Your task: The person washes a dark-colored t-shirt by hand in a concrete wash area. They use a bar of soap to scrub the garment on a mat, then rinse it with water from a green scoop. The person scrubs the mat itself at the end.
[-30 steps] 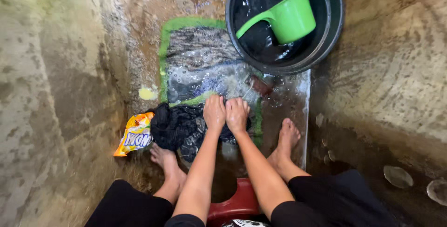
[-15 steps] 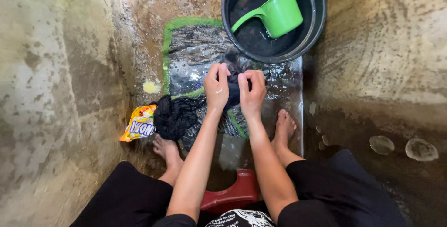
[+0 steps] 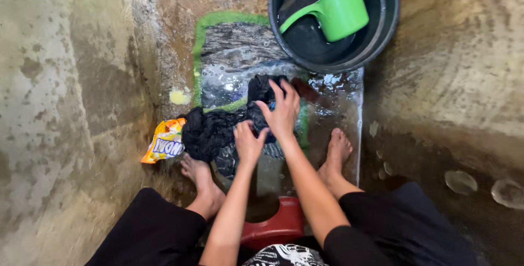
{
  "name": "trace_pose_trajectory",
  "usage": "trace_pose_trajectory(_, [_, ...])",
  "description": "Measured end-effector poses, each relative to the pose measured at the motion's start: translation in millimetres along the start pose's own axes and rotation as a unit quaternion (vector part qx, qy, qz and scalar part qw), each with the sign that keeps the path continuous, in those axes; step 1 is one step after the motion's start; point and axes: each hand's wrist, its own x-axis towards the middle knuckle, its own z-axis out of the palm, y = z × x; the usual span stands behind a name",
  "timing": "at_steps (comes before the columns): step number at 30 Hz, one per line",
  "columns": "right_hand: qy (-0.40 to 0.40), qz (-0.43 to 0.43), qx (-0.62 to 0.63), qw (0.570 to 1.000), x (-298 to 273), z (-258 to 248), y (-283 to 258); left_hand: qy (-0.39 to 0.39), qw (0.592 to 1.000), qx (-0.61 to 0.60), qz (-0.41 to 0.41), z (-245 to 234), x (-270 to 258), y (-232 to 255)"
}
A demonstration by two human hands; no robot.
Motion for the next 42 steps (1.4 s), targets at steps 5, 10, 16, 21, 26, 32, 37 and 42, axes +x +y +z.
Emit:
trace_pose_trajectory(5, [-0.108, -0.069, -0.084, 0.988, 51, 40, 9, -0.052, 0.985, 0.167, 0.010, 3, 14, 25])
trace_pose_trajectory(10, [-0.118, -0.004, -0.017, 0.993, -10, 29, 15, -0.030, 0.952, 0.295, 0.071, 16, 17, -1])
trace_pose_trajectory(16, [-0.155, -0.060, -0.046, 0.985, -54, 19, 19, -0.033, 0.899, 0.411, 0.146, 17, 16, -22])
trace_pose_trajectory(21, [-0.122, -0.024, -0.060, 0.990, 13, 54, 39, -0.065, 0.976, 0.178, 0.105, 4, 20, 7])
trace_pose_trajectory(26, [-0.166, 0.003, 0.109, 0.980, 32, 21, 62, 0.024, 0.993, 0.068, 0.099, -14, 42, 33])
trace_pose_trajectory(32, [0.016, 0.087, -0.005, 0.996, -31, 26, 60, -0.016, 0.997, -0.053, 0.045, 25, 86, 52])
trace_pose_trajectory(37, [-0.032, 0.106, -0.015, 0.994, -122, 31, 34, 0.063, 0.983, -0.015, 0.169, 18, 9, 5])
trace_pose_trajectory(42, [-0.114, 0.062, -0.073, 0.989, -94, 47, 60, 0.095, 0.974, 0.074, 0.192, 40, 46, -6])
